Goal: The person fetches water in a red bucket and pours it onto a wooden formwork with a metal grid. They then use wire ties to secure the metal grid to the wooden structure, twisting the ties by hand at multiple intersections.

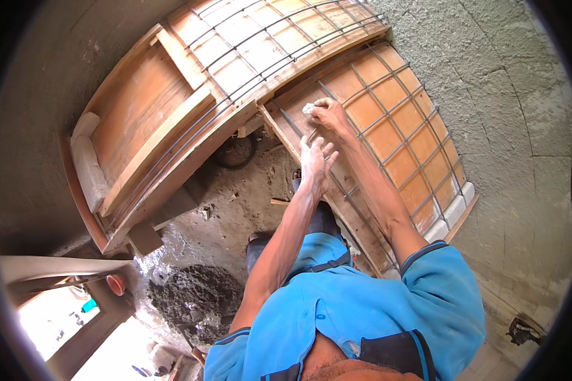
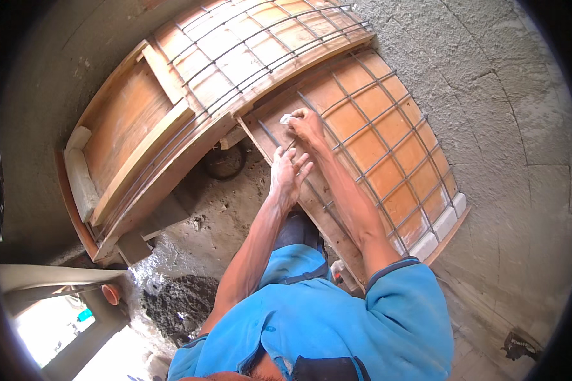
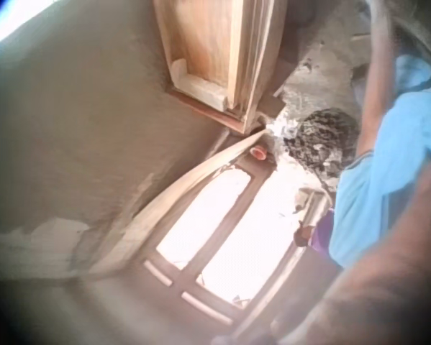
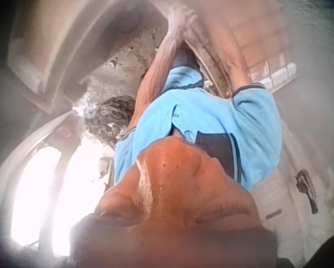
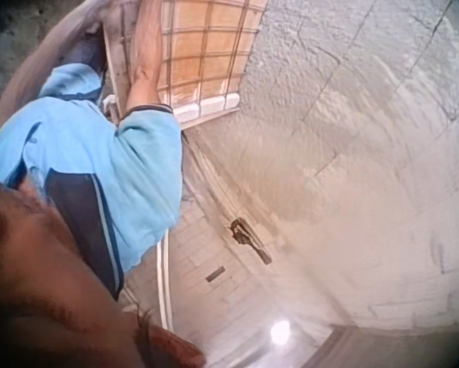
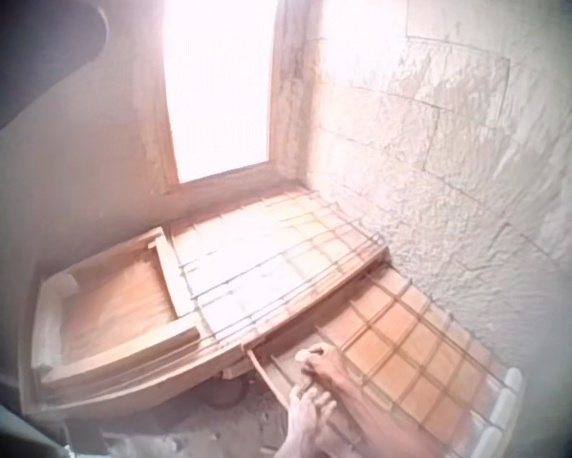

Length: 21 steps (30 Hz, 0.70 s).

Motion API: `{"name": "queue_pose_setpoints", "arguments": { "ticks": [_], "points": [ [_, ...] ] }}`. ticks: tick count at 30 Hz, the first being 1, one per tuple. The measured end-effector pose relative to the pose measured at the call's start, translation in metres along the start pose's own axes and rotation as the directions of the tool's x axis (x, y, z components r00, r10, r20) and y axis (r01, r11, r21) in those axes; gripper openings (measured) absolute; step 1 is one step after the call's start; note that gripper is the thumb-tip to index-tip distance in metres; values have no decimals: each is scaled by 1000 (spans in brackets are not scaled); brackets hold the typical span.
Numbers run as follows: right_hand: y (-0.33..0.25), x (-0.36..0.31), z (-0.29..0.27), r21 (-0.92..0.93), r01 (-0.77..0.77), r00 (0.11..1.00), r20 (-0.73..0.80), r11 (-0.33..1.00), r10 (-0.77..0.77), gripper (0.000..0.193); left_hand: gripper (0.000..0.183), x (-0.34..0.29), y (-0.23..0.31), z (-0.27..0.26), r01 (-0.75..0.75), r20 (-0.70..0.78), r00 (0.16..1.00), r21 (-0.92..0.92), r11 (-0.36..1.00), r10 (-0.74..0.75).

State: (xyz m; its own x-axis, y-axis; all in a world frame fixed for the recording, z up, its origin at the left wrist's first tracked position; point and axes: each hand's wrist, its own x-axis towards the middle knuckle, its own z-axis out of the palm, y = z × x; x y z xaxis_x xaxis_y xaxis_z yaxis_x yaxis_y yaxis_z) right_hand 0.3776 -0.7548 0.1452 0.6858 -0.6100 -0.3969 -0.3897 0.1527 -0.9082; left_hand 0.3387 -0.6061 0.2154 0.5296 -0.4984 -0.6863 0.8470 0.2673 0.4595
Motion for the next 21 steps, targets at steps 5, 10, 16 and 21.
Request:
{"name": "queue_pose_setpoints", "arguments": {
  "ticks": [5, 10, 16, 21],
  "points": [
    [3, 24, 20, -107, -15, 999, -46, 994, 10, 19, 45, 70, -5, -12, 149, -126, 979, -117, 982, -163],
    [11, 38, 35, -109, 4, 991, -134, 994, -19, 11, 11, 70, -9, -17, 135, -191, 973, 24, 991, -128],
    [8, 42, 53, -40, 38, 974, -221, 998, -46, 11, 6, 60, -12, -26, 91, -129, 989, 134, 987, -73],
    [18, 51, 50, 171, 17, 988, -157, 985, 10, 13, 6, 54, -4, -23, 105, -63, 994, 217, 971, -93]
  ]
}}
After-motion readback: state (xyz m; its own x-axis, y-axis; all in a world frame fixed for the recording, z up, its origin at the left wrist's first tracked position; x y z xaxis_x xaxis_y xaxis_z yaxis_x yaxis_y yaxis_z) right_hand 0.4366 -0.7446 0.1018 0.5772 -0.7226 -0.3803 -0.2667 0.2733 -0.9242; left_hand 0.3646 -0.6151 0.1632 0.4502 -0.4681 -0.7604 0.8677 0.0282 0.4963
